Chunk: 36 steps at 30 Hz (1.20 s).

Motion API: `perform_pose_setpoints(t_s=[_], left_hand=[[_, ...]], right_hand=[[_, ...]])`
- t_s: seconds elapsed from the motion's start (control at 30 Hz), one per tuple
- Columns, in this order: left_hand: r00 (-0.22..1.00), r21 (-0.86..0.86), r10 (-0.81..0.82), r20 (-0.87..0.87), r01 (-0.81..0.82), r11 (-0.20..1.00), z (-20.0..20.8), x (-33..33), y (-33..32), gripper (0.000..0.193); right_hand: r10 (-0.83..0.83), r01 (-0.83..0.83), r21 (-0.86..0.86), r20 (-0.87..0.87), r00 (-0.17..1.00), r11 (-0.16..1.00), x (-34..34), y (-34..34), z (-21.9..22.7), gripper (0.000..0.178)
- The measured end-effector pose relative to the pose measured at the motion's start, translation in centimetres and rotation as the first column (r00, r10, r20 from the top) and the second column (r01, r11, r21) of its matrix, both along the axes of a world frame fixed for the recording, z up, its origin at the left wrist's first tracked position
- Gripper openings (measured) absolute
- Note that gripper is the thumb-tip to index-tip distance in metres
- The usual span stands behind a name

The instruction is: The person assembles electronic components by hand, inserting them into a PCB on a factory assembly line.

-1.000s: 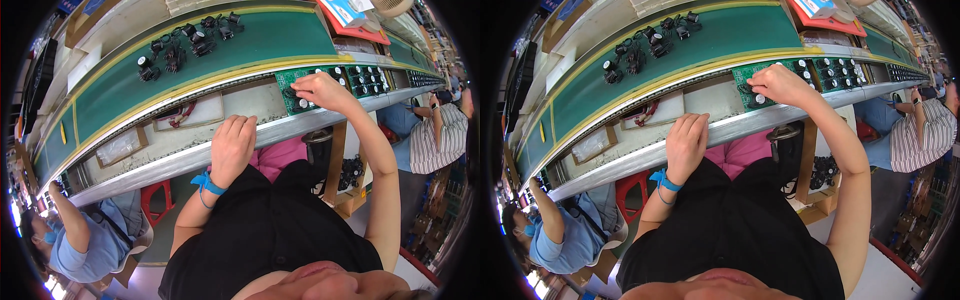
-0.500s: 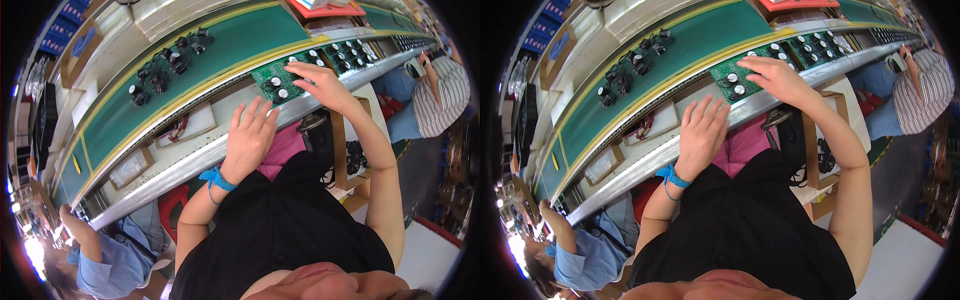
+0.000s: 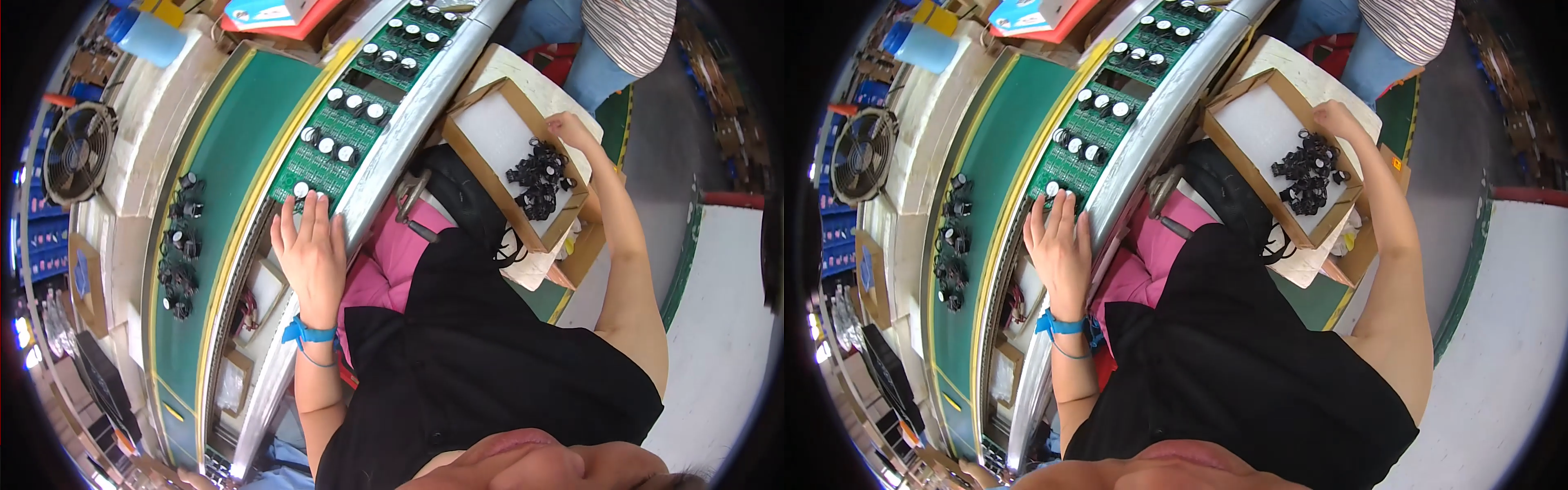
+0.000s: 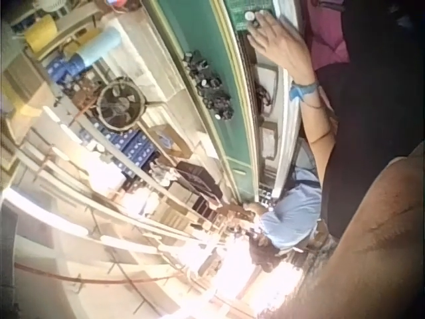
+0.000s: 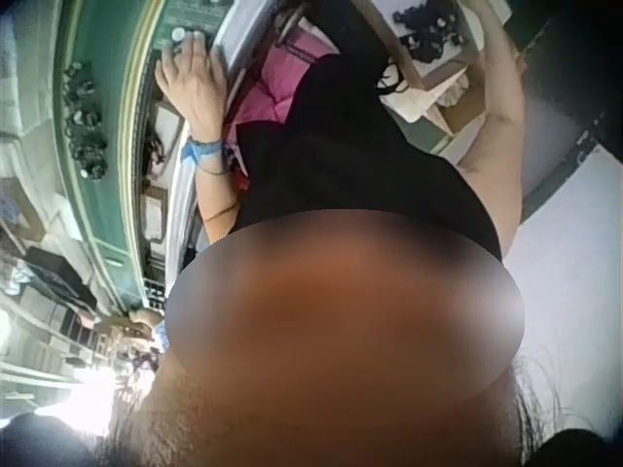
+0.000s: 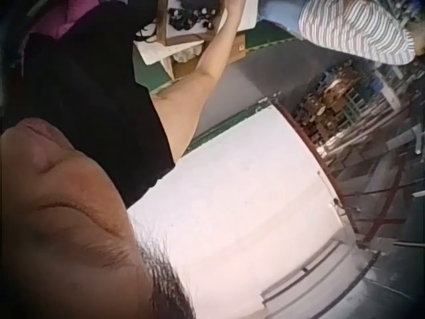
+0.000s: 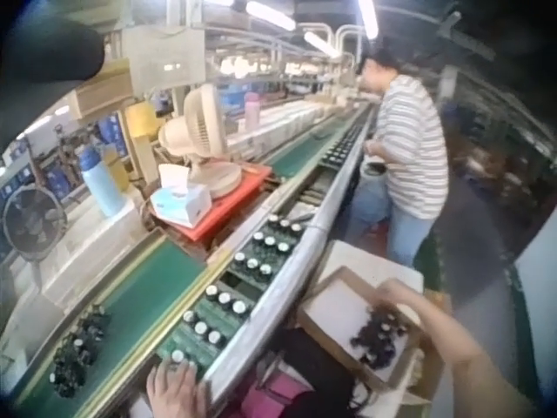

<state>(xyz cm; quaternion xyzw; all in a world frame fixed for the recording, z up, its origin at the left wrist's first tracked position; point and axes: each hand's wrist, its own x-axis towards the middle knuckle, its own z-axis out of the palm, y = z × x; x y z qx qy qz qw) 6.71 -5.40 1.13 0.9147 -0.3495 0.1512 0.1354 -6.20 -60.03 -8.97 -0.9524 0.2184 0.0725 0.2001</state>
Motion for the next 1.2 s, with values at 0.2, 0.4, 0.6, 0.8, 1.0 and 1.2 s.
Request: perform_pose_setpoints(t_s=[0.2,0.4,0.6,0.8,1.0,1.2], left_hand=[[1.0,0.009,0.011,-0.004,-0.011,1.0,0.1,-0.4,0.1,0.03],[0.999,-0.122,0.042,-0.026,-0.045,0.992,-0.1,-1.7,0.5,0.036],[0.997,-0.203,0.046,-0.068,-0.059,0.977,0.2,-2.5,2.3,0.035],[0.994,-0.276,-0.016,-0.112,-0.015,0.961,0.5,-2.9,1.5,0.032],[0.986,-0.465,0.002,-0.166,-0.08,0.881,0.5,-4.2,3.4,0.027],[0.932,-0.681,-0.221,-0.288,-0.037,0.732,1.7,-4.7,-1.4,0.034]], right_hand=[[-0.031,0.03,-0.012,-0.086,0.996,0.999,-2.4,0.6,-3.5,0.023],[-0.225,0.176,-0.216,-0.228,0.947,0.961,-6.6,0.0,-1.8,0.011],[-0.381,0.354,-0.141,-0.333,0.863,0.925,-9.0,4.5,-1.9,0.024],[-0.509,0.461,-0.226,-0.246,0.825,0.858,-15.1,1.3,-9.5,0.034],[-0.538,0.538,-0.184,0.057,0.841,0.822,-12.2,4.0,-3.4,0.037],[-0.459,0.069,0.833,0.232,0.857,0.549,-2.5,21.1,9.8,0.03]])
